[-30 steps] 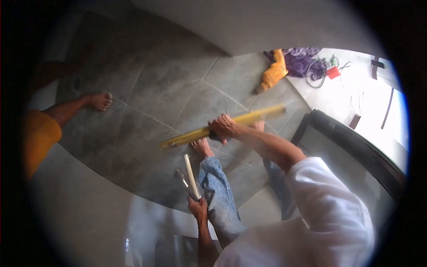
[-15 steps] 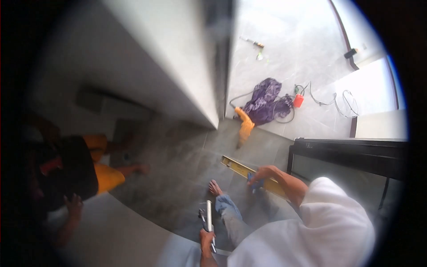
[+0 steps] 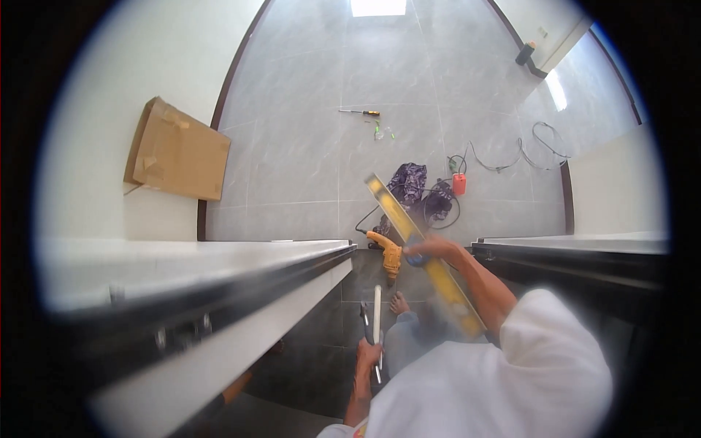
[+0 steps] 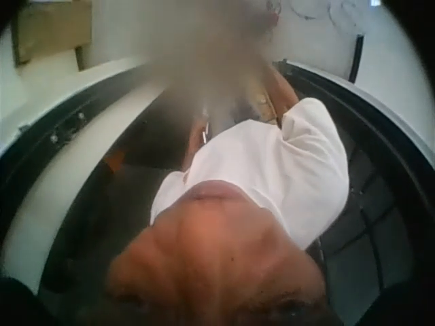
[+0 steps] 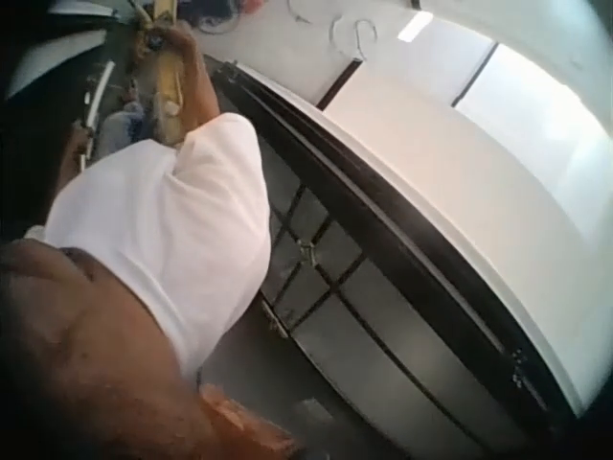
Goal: Using a hammer, PVC pipe, and drill to install a fixture on a tiled bathroom wall.
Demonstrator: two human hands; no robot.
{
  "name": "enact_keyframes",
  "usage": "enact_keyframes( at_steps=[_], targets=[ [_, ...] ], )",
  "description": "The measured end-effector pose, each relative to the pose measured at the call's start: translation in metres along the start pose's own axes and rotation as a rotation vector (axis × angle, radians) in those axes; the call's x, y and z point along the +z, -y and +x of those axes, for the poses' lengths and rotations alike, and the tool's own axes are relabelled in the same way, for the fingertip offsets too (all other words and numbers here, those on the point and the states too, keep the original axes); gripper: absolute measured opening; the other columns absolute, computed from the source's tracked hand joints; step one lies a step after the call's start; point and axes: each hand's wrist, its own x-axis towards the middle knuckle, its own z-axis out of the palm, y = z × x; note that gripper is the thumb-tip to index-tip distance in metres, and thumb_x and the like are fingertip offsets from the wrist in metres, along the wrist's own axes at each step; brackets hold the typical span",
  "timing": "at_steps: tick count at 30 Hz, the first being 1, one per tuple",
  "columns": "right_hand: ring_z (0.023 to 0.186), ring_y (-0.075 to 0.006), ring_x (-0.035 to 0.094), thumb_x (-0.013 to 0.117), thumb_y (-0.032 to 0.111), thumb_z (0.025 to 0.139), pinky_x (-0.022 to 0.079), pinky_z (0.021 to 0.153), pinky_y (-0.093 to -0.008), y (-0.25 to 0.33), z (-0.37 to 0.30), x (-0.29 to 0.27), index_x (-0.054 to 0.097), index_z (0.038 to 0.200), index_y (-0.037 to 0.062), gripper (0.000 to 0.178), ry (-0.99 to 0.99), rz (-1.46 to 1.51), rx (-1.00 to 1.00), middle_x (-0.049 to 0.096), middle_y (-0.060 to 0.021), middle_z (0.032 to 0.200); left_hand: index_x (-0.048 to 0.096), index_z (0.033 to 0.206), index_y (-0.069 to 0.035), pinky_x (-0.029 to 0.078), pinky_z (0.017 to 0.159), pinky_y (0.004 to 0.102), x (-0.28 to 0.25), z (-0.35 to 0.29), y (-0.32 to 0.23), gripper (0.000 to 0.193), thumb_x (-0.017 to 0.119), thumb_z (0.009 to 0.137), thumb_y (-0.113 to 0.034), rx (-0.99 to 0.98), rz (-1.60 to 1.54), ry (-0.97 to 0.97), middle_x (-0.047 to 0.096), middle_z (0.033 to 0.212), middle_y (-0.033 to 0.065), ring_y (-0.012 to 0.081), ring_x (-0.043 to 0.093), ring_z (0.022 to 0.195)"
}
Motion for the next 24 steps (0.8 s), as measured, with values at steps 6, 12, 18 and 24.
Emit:
enact_keyframes(
  at_steps=[6,12,18,24],
  targets=[
    [0.092,-0.0202,0.063,0.084,0.044,0.062,0.048,0.081,-0.032,0.095,0.116,-0.03,0.063,0.108,-0.002,0.069,-0.2,-0.025,-0.126,0.066,-0.0123,0.1,0.059,0.091,0.003,0.052,0.054,0.0346,-0.046,0.047,-0.206,0.023,0.066,0.069,-0.004,0.153,-0.118,-0.045,0.065,0.072,0.0141,0.021,0.065,0.06],
    [0.09,-0.022,0.065,0.087,0.042,0.058,0.05,0.078,-0.0317,0.173,0.26,-0.061,0.059,0.107,-0.0036,0.073,-0.189,0.091,-0.208,0.067,-0.014,0.095,0.053,0.102,0.002,0.052,0.05,0.0327,-0.062,0.187,-0.302,0.026,0.058,0.076,0.003,0.027,-0.611,-0.016,0.064,0.071,0.0136,0.0198,0.063,0.057],
    [0.082,-0.0236,0.066,0.089,0.043,0.052,0.051,0.071,-0.0329,0.156,0.475,-0.096,0.057,0.106,-0.0043,0.079,-0.257,-0.101,-0.084,0.066,-0.0152,0.092,0.053,0.102,0.004,0.05,0.047,0.0325,-0.053,0.374,-0.369,0.025,0.056,0.078,0.001,-0.172,-0.725,-0.054,0.064,0.07,0.0146,0.0203,0.061,0.052],
    [0.088,-0.0276,0.065,0.088,0.047,0.05,0.051,0.076,-0.0343,0.158,0.651,-0.099,0.057,0.103,-0.0024,0.079,-0.088,-0.4,-0.08,0.066,-0.0193,0.093,0.054,0.093,0.007,0.051,0.062,0.0394,-0.072,0.573,-0.408,0.023,0.059,0.076,-0.006,-0.114,-0.244,-0.388,0.063,0.076,0.0199,0.0304,0.065,0.068]
  ],
)
